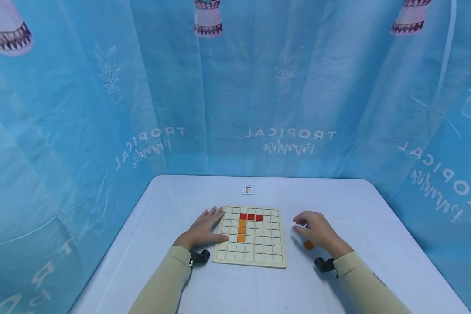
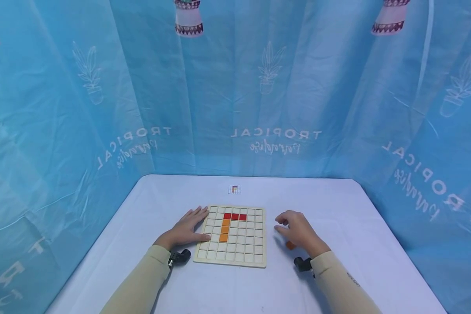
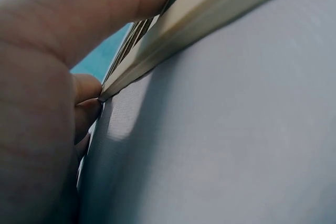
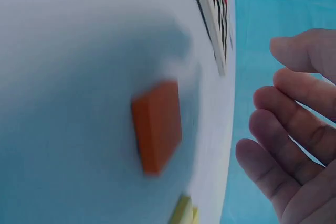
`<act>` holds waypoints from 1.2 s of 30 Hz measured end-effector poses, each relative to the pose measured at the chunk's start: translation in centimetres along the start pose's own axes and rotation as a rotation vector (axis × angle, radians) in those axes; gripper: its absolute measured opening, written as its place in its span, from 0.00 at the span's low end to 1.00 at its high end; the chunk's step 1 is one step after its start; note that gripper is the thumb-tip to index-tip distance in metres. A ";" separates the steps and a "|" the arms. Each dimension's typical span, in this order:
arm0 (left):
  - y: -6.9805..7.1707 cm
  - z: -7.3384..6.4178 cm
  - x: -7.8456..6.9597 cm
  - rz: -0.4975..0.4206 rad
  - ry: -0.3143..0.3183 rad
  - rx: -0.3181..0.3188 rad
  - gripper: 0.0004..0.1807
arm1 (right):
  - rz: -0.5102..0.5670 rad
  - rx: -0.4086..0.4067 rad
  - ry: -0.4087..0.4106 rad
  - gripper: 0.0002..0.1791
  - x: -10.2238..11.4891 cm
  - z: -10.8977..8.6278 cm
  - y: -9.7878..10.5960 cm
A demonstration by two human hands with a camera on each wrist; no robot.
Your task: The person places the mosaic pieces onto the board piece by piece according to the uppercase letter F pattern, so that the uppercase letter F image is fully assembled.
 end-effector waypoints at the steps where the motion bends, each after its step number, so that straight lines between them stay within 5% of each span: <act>1: 0.0 0.0 0.0 0.003 0.004 -0.002 0.63 | -0.003 0.009 -0.006 0.11 -0.3 -0.1 0.2; 8: 0.1 -0.1 -0.2 0.001 0.028 -0.007 0.63 | 0.005 0.090 -0.046 0.08 -2.0 -1.4 0.5; 17: 0.3 -0.3 -0.3 -0.017 0.039 -0.011 0.63 | 0.065 0.186 -0.126 0.19 -3.6 -3.2 0.0; 23: 0.3 -0.2 -0.2 -0.009 0.031 -0.007 0.63 | 0.052 0.215 -0.101 0.25 -3.8 -4.0 -0.2; 36: 0.1 -0.1 0.0 -0.004 0.040 -0.006 0.63 | 0.065 0.225 -0.068 0.15 -3.2 -4.4 -0.7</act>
Point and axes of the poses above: each hand's wrist, its own z-axis towards the middle knuckle, its own y-axis out of the back of the hand, x = y × z, the point moved 10 cm from there along z, towards the middle knuckle, and after that the axes turned 11 degrees about y, right-handed, at the moved point
